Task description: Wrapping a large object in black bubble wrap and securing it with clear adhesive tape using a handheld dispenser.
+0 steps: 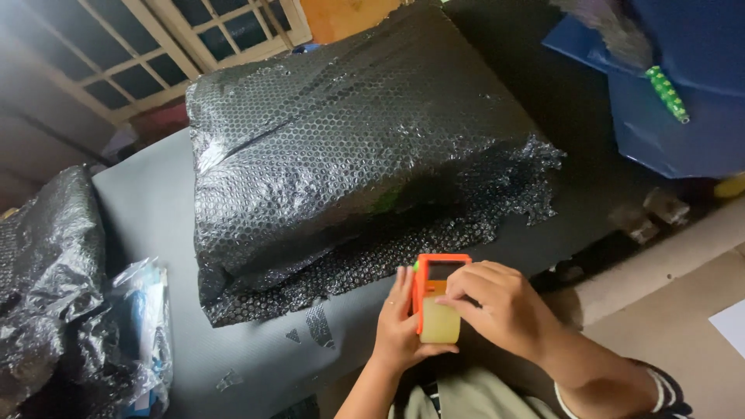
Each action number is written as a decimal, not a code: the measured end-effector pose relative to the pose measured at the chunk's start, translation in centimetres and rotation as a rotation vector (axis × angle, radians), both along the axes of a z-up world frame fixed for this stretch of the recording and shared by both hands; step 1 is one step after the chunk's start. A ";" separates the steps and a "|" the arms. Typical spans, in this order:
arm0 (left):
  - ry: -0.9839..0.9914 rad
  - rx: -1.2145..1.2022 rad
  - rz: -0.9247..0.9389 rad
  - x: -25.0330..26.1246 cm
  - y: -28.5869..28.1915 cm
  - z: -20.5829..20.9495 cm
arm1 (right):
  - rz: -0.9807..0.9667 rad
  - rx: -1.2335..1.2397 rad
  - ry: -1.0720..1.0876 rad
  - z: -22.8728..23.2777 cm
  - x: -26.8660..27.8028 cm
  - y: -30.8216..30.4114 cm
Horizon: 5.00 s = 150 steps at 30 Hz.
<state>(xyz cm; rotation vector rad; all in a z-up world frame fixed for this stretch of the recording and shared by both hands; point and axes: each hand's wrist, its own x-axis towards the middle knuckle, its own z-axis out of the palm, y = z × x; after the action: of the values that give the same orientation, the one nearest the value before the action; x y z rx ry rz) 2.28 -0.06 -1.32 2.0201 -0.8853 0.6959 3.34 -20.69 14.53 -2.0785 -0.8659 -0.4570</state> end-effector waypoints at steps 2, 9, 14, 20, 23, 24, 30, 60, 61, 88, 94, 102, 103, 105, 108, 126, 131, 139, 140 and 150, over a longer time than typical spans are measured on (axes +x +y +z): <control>0.010 -0.058 -0.018 0.1 0.1 0.2 | 0.006 0.046 0.022 1.0 0.0 -0.2; 0.050 -0.265 -0.129 0.4 0.1 0.7 | -0.027 0.107 0.165 3.5 0.9 -1.3; 0.056 -0.267 -0.135 0.5 0.6 -0.5 | -0.173 0.191 0.261 3.4 2.5 -2.1; 0.052 -0.239 -0.092 0.3 0.6 -0.9 | -0.152 0.349 0.521 -0.1 9.7 -3.6; 0.022 -0.222 -0.082 0.5 0.6 -0.5 | -0.159 0.345 0.728 -1.4 11.8 -3.5; 0.017 -0.214 -0.091 0.4 0.7 -0.5 | -0.168 0.323 0.822 -1.8 12.2 -3.4; 0.037 -0.198 -0.139 0.4 1.0 -1.1 | -0.105 0.298 0.844 -5.5 14.5 -2.6; 0.034 -0.113 -0.144 0.5 1.2 -2.5 | -1.030 1.722 0.344 -20.5 6.5 -15.9; 0.037 -0.115 -0.151 0.5 1.1 -2.6 | -1.038 1.721 0.339 -20.7 6.5 -15.8; 0.459 -0.140 -0.162 -3.2 -0.3 2.7 | -0.524 0.207 -0.163 -5.9 1.5 -5.2; 0.522 -0.108 -0.226 -3.7 0.1 3.7 | -0.346 0.071 0.104 -6.4 2.8 -2.8; 0.341 0.044 -0.107 -3.0 -0.7 3.3 | -0.269 0.029 -0.174 -4.8 1.4 -1.2; 0.343 0.039 -0.105 -2.8 -0.7 2.4 | -0.266 0.025 -0.173 -4.8 1.1 -1.1; 0.206 0.069 -0.077 -2.5 -0.5 0.7 | -0.302 -0.047 -0.238 -4.8 0.6 -0.7; 0.178 0.027 -0.071 -2.3 -1.0 1.7 | -0.375 -0.173 -0.243 -4.0 0.0 -0.2; 0.136 -0.175 -0.110 -1.2 -0.5 0.0 | -0.168 0.127 0.085 -1.7 0.9 -0.2; 0.128 -0.204 -0.102 -0.6 -0.6 0.3 | -0.173 0.149 0.096 1.7 0.3 -1.0; 0.154 -0.277 -0.100 -0.1 -0.9 1.3 | -0.191 0.280 0.157 4.4 1.4 -1.7; 0.154 -0.295 -0.117 -0.1 -1.0 2.0 | -0.207 0.260 0.163 3.7 2.3 -1.9; 0.190 -0.339 -0.154 0.6 -1.0 2.9 | -0.112 0.383 0.619 -3.4 11.0 -4.0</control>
<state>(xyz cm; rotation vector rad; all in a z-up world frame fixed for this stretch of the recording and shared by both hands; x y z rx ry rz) 2.88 -1.08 1.63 1.6663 -0.7463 0.5187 14.29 -24.67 11.12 -1.7564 -0.2694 -0.0150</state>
